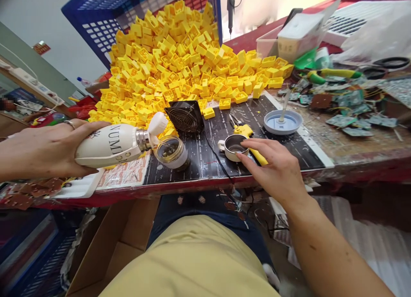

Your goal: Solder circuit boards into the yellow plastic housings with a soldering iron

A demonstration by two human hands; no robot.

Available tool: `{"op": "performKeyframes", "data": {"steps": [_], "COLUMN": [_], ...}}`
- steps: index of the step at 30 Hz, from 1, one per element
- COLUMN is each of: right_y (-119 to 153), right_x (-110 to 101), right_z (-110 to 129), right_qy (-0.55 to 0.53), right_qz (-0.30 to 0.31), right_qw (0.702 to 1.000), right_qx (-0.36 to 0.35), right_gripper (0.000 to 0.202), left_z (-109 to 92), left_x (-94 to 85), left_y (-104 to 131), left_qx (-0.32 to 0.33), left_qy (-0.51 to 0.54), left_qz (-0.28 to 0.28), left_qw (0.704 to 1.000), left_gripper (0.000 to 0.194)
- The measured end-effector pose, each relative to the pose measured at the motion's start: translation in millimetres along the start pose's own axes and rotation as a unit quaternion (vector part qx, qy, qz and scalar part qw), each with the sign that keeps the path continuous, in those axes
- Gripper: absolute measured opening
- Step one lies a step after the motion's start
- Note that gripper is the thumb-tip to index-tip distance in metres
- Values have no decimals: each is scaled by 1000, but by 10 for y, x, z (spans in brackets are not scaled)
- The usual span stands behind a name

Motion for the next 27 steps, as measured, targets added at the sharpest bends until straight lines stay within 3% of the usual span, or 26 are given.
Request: {"op": "performKeyframes", "data": {"steps": [4,8,16,27], "right_y": [52,67,38,57], "right_x": [56,55,125,125], "right_z": [-15,-24,-247,-210], "right_qy": [9,44,142,146], "right_qz": [16,-11,16,10], "right_qw": [1000,999,988,987], "right_qx": [-12,-22,-54,-70], "right_gripper": [19,24,68,67], "left_z": [-3,15,28,32], "left_x": [-7,23,48,67], "left_y": [8,3,7,-13], "left_qx": [-3,0,-1,24], "left_qy": [-10,-3,3,32], "left_qz": [9,12,18,13], "left_qw": [1000,1000,1000,999], "left_gripper": [97,101,103,103]}}
Point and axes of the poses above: each hand's wrist, its own y-axis away from the middle knuckle, its own x-axis out of the palm, z = x × y, the point moved 2 cm from there along -y, towards the middle knuckle, and after that the axes turned 2 degrees about z, right-handed, at the moved point
